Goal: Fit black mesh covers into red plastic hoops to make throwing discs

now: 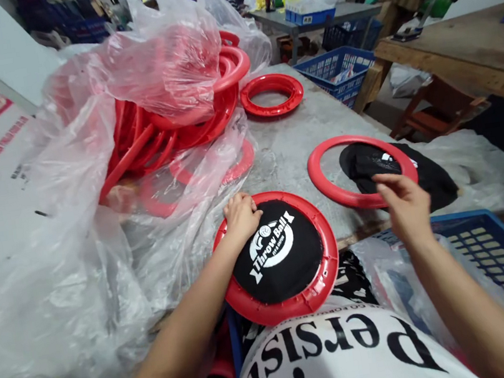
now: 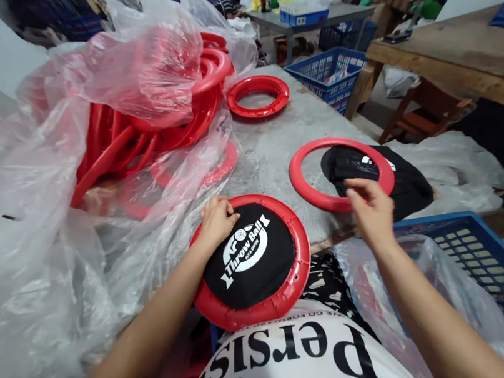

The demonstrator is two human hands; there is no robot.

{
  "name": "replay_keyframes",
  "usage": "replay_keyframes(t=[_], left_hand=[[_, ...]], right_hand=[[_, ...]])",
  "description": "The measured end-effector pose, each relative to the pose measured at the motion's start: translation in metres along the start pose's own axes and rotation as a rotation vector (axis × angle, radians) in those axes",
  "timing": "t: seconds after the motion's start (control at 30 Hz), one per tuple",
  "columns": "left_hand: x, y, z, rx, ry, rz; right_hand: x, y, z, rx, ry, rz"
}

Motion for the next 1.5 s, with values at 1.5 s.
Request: replay_keyframes(t=[1.5], left_hand=[[-0.011,0.029,-0.011,0.221,-0.105,-0.012]], right_hand=[[0.026,-0.055,-0.244,-0.072,-0.795,0.067]])
Point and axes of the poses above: each hand's wrist, its own x-axis away from the middle knuckle, its own z-axis out of the back of the hand, y = z × x, the point moved 10 cm from there along -x, towards the middle knuckle, and after that the axes turned 11 degrees about z, right-handed, at the moved point
